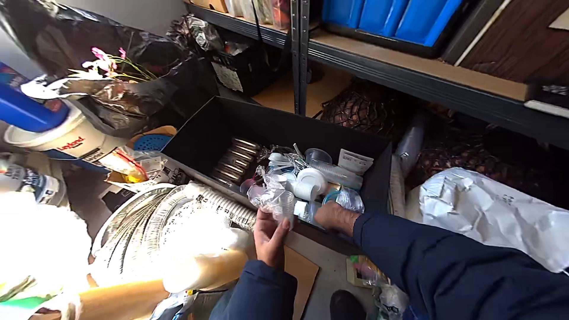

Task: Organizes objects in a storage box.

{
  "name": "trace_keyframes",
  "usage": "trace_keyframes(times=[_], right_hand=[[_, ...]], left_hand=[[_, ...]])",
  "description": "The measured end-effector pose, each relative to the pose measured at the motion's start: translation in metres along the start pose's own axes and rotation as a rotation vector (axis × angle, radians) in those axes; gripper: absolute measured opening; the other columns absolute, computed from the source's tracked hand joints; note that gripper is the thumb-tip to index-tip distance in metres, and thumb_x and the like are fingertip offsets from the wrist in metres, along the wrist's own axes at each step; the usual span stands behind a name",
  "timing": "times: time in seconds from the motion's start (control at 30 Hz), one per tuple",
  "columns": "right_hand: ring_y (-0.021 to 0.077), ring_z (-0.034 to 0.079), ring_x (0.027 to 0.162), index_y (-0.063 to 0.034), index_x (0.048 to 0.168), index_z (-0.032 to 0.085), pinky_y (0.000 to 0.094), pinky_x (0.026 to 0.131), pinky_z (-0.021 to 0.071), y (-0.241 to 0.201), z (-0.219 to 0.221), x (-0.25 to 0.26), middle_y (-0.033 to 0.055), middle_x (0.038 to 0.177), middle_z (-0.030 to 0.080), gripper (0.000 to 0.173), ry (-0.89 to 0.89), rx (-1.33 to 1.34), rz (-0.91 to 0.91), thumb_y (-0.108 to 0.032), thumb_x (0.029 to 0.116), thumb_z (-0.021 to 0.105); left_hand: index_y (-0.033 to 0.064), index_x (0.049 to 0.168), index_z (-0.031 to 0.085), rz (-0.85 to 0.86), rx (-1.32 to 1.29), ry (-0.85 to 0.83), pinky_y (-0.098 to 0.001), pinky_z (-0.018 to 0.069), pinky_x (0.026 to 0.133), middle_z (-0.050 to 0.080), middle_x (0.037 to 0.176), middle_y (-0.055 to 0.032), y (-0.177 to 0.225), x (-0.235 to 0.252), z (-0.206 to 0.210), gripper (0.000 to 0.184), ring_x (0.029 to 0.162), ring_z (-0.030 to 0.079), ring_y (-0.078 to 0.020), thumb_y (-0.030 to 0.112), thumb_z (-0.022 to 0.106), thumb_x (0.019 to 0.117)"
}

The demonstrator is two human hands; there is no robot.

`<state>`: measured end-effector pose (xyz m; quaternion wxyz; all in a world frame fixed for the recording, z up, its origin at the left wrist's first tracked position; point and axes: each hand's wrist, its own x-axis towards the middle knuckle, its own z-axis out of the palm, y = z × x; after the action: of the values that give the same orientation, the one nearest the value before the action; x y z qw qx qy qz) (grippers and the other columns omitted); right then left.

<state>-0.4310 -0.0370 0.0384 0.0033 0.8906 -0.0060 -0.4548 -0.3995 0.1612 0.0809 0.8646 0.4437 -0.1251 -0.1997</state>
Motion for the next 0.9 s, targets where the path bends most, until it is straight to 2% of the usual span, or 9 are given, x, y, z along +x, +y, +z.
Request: trace_keyframes(times=[0.17,0.27,0.37,0.47,0.6,0.67,0.73,0.8,0.9], right_hand=[[0.0415,0.066,0.102,-0.0001,0.109,0.068,0.0635,0.082,0.0489,-0.002,0.009,-0.001,0.0238,0.107,0.068,0.023,-0.135,-0.157,0.033,-0.018,0.0968,0.061],[0.0424,0.066,0.102,0.0034,0.110,0.066,0.0614,0.082,0.0507,-0.007,0.011,-0.013,0.0252,0.107,0.067,0.021,-0.118,-0.222,0.012,-0.010,0.1012,0.053],[0.0466,0.066,0.102,0.0007,0.110,0.068,0.0670,0.079,0.0498,0.008,-0.003,-0.018,0.0259,0.107,0.068,0.022,0.030,-0.112,-0.074,-0.011,0.0916,0.067],[0.0425,0.065,0.110,-0.0101,0.126,0.070,0.0689,0.089,0.0492,0.039,-0.028,-0.046,0.0199,0.116,0.070,0.055,0.260,0.203,-0.087,-0.038,0.0809,0.083],[0.0215,0.071,0.087,-0.0104,0.114,0.071,0.0480,0.078,0.0597,0.062,-0.058,-0.138,0.0078,0.097,0.073,0.039,0.753,0.879,-0.223,-0.030,0.0807,0.079],[0.0212,0.073,0.084,-0.0059,0.118,0.067,0.0415,0.072,0.0635,0.046,-0.057,-0.178,0.0110,0.100,0.074,0.043,0.960,1.336,-0.405,-0.030,0.0831,0.072],[0.0279,0.074,0.085,-0.0070,0.123,0.063,0.0463,0.070,0.0656,0.021,-0.050,-0.199,0.0154,0.106,0.072,0.045,1.105,1.664,-0.483,-0.036,0.0887,0.065],[0.0305,0.075,0.082,-0.0096,0.125,0.061,0.0487,0.069,0.0656,0.002,-0.045,-0.198,0.0160,0.106,0.072,0.049,1.161,1.783,-0.513,-0.044,0.0901,0.067],[0.0252,0.074,0.079,-0.0084,0.123,0.061,0.0415,0.069,0.0658,-0.010,-0.046,-0.186,0.0128,0.103,0.072,0.045,1.134,1.629,-0.538,-0.039,0.0903,0.068]], left_hand=[[-0.0039,0.136,0.037,-0.069,-0.049,-0.025,-0.0501,0.0624,0.083,0.068,0.113,-0.0265,-0.005,-0.004,0.004,0.091,0.092,0.073,-0.0355,0.032,0.091,0.0735],[-0.0026,0.138,0.030,-0.102,-0.092,-0.050,-0.0499,0.0627,0.082,0.067,0.115,-0.0268,-0.004,-0.002,0.007,0.093,0.092,0.074,-0.0356,0.031,0.090,0.0753],[-0.0012,0.142,0.027,-0.100,-0.122,-0.087,-0.0492,0.0626,0.082,0.067,0.117,-0.0263,-0.004,0.001,0.013,0.094,0.090,0.074,-0.0344,0.033,0.088,0.0786],[0.0007,0.134,0.040,-0.098,-0.153,-0.089,-0.0476,0.0639,0.078,0.071,0.107,-0.0226,0.002,-0.001,0.016,0.080,0.084,0.075,-0.0321,0.037,0.087,0.0811],[0.0025,0.134,0.043,-0.093,-0.208,-0.111,-0.0474,0.0638,0.078,0.071,0.105,-0.0208,0.009,0.001,0.020,0.073,0.085,0.074,-0.0318,0.040,0.083,0.0850],[0.0031,0.135,0.045,-0.119,-0.270,-0.120,-0.0476,0.0633,0.079,0.069,0.112,-0.0217,0.012,-0.001,0.023,0.070,0.091,0.074,-0.0325,0.039,0.080,0.0867],[0.0040,0.134,0.046,-0.143,-0.329,-0.111,-0.0460,0.0632,0.076,0.069,0.113,-0.0220,0.014,-0.003,0.027,0.066,0.090,0.073,-0.0317,0.037,0.079,0.0866],[0.0060,0.132,0.047,-0.145,-0.349,-0.110,-0.0454,0.0633,0.074,0.068,0.112,-0.0211,0.015,-0.005,0.030,0.059,0.088,0.073,-0.0311,0.035,0.075,0.0888],[0.0096,0.131,0.046,-0.136,-0.353,-0.106,-0.0450,0.0633,0.073,0.068,0.112,-0.0194,0.016,-0.008,0.033,0.050,0.087,0.073,-0.0304,0.032,0.069,0.0932]])
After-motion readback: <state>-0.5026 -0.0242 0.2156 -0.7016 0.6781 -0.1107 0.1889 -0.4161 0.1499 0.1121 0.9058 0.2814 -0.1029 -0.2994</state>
